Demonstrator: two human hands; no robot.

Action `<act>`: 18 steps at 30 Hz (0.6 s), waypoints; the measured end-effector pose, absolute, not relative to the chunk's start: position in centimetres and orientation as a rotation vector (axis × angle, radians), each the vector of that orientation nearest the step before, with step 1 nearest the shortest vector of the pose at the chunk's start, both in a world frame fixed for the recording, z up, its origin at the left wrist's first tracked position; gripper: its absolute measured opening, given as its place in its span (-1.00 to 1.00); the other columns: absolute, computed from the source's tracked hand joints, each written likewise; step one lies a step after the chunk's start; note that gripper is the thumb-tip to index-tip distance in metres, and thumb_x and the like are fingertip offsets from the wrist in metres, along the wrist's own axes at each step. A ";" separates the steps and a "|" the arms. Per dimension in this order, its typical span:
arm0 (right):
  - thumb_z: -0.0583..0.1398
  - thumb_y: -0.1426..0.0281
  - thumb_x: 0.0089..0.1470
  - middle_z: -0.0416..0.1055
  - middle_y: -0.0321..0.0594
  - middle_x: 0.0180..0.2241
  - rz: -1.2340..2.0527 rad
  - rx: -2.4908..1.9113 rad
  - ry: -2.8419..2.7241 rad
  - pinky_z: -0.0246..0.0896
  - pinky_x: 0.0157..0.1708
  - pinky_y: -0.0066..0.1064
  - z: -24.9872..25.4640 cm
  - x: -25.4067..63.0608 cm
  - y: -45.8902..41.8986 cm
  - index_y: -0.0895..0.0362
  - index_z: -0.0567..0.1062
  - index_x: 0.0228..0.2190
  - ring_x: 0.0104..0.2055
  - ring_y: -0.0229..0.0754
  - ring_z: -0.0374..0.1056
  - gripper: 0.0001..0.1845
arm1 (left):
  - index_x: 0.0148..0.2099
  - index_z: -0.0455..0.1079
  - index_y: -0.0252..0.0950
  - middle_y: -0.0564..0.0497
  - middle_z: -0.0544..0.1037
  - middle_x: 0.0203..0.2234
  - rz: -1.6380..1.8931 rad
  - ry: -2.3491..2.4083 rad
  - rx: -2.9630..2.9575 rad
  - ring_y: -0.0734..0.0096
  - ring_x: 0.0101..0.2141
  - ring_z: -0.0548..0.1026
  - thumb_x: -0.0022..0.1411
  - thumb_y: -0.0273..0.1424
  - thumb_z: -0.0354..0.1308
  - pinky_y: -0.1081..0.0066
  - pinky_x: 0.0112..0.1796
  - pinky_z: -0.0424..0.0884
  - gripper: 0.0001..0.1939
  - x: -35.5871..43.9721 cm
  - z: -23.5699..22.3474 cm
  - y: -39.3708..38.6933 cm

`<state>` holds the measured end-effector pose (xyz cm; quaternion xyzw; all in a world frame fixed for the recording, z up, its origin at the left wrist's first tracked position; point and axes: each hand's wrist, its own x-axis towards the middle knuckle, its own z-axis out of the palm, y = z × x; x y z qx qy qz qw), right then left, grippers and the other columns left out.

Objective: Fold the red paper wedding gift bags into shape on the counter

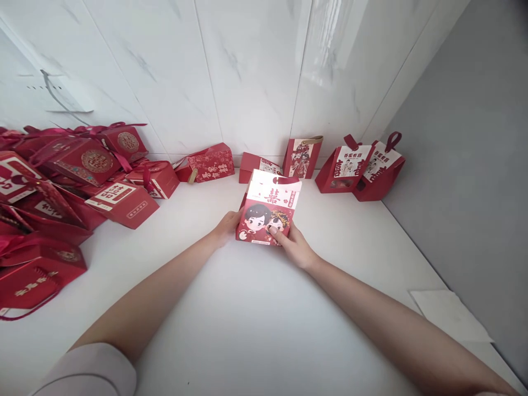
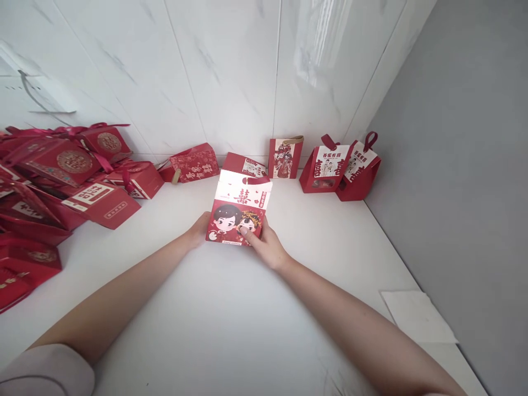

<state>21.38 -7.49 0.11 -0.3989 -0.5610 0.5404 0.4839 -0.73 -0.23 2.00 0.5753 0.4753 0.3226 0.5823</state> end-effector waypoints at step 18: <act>0.35 0.03 0.15 0.26 0.04 0.38 1.068 -0.944 -1.262 0.45 0.21 0.01 -0.7 21.3 -6.4 -0.02 0.15 0.32 0.27 0.05 0.40 -0.15 | 0.35 0.41 -0.11 -0.16 0.46 0.32 1.096 0.813 1.438 -0.19 0.28 0.45 0.26 0.34 0.01 -0.10 0.24 0.40 -0.14 -0.3 0.6 -0.5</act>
